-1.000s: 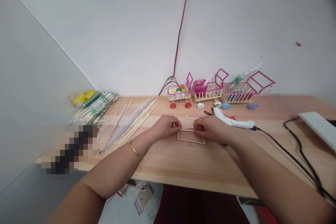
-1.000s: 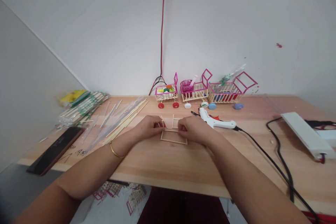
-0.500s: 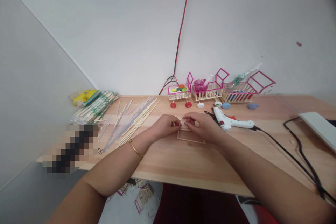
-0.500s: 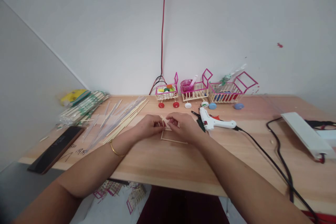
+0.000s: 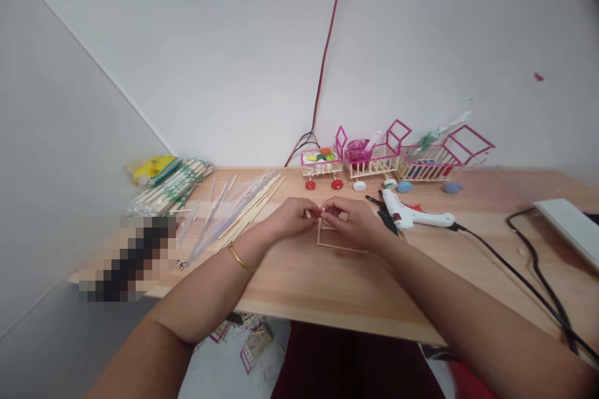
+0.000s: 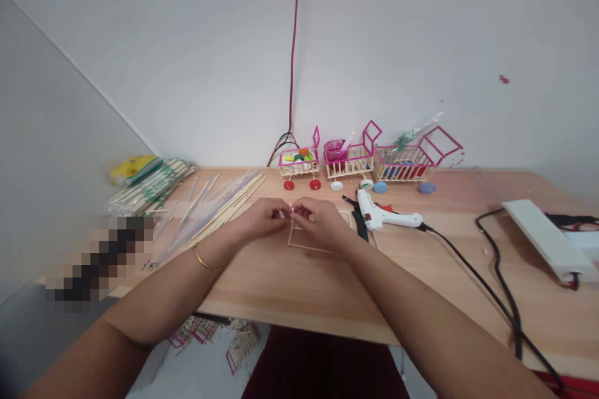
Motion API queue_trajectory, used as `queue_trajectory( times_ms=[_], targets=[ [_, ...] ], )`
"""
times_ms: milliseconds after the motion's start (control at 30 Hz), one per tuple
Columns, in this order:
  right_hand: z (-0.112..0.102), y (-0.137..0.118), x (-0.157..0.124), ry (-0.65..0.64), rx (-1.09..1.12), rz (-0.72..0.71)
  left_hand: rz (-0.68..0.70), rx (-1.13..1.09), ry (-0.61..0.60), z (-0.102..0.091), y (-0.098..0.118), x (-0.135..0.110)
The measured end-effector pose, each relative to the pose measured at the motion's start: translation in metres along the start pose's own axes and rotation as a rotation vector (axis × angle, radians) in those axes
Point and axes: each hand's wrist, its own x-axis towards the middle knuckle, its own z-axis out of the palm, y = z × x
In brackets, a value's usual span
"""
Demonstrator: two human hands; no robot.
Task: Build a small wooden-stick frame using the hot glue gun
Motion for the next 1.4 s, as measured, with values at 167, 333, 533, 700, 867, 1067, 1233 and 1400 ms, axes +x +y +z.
queue_trajectory(
  times_ms=[167, 333, 533, 700, 867, 1067, 1233, 1400],
  targets=[
    [0.000, 0.001, 0.001, -0.006, -0.018, 0.027, -0.098, 0.032, 0.007, -0.003, -0.004, 0.000],
    [0.000, 0.001, 0.002, -0.011, -0.052, 0.041, -0.060, 0.041, -0.043, 0.002, -0.007, -0.001],
    [0.000, 0.001, 0.001, -0.015, -0.051, 0.042, -0.016, 0.036, -0.023, 0.004, -0.003, 0.000],
    [0.000, 0.002, 0.001, -0.018, -0.051, 0.014, 0.036, 0.038, 0.026, 0.007, -0.001, 0.001],
    [0.001, 0.001, 0.001, -0.026, -0.052, 0.021, 0.064, 0.053, 0.049, 0.010, -0.002, 0.001],
    [0.001, 0.001, 0.002, -0.027, -0.049, 0.044, 0.064, 0.075, 0.047, 0.010, 0.000, 0.001],
    [0.001, -0.001, 0.002, -0.034, -0.051, 0.060, 0.058, 0.066, 0.052, 0.010, 0.000, 0.001],
    [0.000, -0.003, 0.003, -0.043, -0.059, 0.071, 0.059, 0.077, 0.046, 0.010, -0.001, 0.001]
  ],
)
